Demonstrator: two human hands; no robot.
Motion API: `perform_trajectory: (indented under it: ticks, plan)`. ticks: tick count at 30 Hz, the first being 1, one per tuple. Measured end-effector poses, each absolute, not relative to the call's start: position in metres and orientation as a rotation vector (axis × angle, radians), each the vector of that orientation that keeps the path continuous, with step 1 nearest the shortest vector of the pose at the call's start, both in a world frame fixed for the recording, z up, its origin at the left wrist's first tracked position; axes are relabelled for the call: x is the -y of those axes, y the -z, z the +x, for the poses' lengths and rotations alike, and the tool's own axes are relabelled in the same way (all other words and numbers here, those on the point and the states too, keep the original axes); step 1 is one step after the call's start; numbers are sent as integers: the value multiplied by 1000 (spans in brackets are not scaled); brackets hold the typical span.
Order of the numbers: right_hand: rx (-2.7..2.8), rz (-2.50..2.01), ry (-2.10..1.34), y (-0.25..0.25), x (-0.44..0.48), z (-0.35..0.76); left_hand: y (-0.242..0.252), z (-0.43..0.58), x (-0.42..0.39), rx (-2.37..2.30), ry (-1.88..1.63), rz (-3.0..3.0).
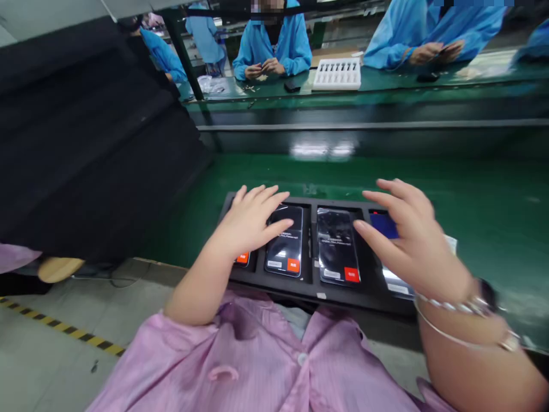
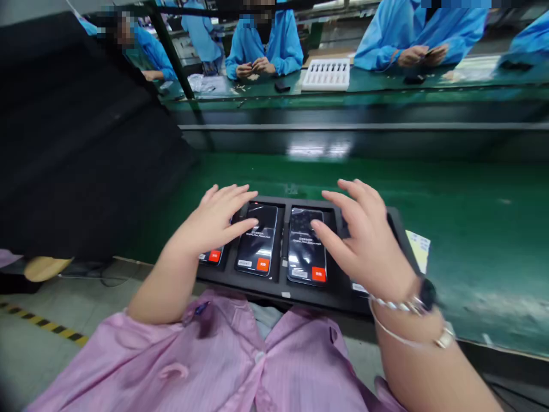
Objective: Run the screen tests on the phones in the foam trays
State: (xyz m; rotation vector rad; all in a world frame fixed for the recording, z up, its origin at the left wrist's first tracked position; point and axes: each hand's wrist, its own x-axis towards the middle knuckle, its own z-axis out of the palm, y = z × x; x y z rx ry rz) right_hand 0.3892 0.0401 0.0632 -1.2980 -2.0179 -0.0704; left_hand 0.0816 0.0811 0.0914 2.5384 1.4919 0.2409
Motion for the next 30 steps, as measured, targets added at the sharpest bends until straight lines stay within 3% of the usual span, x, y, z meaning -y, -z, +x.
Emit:
perform_trajectory:
  ticks: [4, 9, 17, 30]
  plan:
    - [2003, -1332, -90, -28, -72, 383, -68, 90, -97, -1462, -237, 2469]
    - [1964, -1429, -193, -26, -74, 391, -52, 81, -105, -1361, -300, 2521]
    - [1769, -1728, -81, -38, -77, 381, -39, 70, -123, -1290, -491, 2545]
    - [1713, -1601, -22, -28, -74, 388, -40, 66, -127, -1300, -576, 2459]
